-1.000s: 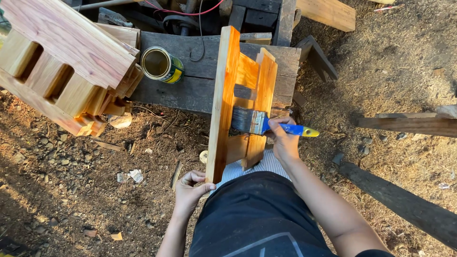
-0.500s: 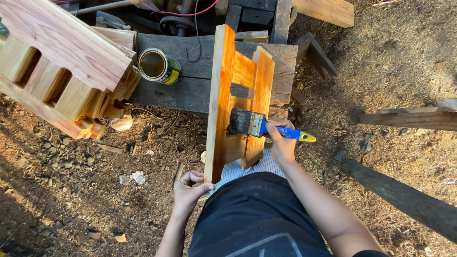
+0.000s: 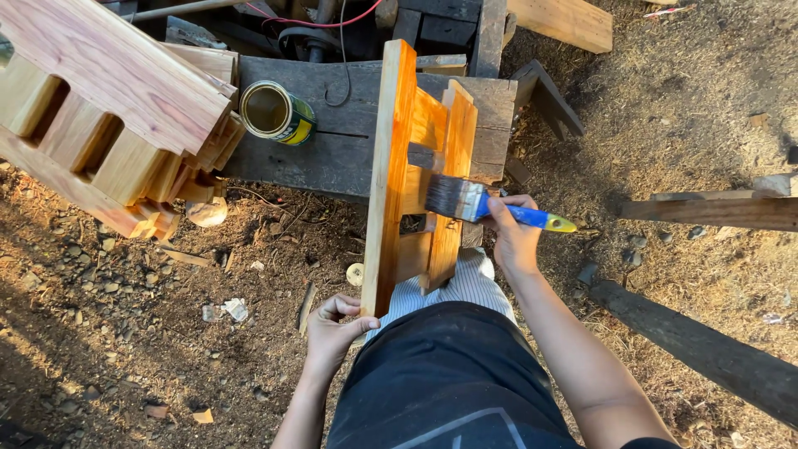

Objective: The person applies a yellowish-brown finish to a wooden stool using a paintbrush. They repeatedly dip the brush into a can of finish and coat the top surface, sides, and edges of the stool, rotating the piece to access different areas.

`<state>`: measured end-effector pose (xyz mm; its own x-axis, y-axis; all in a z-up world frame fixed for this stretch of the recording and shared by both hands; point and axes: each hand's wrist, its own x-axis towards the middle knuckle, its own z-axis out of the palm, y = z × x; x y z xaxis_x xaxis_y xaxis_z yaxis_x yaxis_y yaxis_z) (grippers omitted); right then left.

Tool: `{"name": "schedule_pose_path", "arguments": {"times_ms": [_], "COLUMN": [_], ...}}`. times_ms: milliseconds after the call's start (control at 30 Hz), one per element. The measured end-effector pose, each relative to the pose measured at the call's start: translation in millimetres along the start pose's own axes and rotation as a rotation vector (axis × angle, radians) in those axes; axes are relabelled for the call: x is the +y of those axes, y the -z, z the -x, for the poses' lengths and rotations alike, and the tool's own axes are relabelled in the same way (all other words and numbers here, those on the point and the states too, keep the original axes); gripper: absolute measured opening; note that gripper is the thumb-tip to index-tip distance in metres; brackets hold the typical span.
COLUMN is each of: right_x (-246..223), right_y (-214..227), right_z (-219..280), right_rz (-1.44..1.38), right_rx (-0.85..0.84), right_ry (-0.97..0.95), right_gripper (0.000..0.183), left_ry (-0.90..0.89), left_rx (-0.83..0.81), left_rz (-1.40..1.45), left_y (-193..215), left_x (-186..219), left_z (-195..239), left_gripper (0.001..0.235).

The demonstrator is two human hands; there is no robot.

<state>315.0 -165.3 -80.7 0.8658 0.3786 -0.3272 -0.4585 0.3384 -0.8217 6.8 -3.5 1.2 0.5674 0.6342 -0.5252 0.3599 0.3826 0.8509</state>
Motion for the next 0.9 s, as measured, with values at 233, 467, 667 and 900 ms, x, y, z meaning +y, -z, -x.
{"name": "schedule_pose_path", "arguments": {"times_ms": [233,467,667,900], "right_x": [38,-3,-15,-46], "right_y": [46,19,43,46], "right_z": [-11,-21,-9,-2], "right_rz": [0.365,0.570,0.619,0.247], "right_rx": [0.009,-0.140,-0.336,-0.290], "right_ry": [-0.037,0.220,0.028,-0.202], "right_gripper": [0.022,0.018,0.015,0.015], "left_ry": [-0.031,-0.002,0.036,-0.018], "left_rx": [0.034,0.092,0.182,0.276], "left_rz": [0.017,0.038,0.066,-0.031], "left_y": [-11,-33,-49,-65], "left_x": [7,14,25,22], "left_z": [10,27,41,51], "left_gripper": [0.029,0.026,0.022,0.024]}}
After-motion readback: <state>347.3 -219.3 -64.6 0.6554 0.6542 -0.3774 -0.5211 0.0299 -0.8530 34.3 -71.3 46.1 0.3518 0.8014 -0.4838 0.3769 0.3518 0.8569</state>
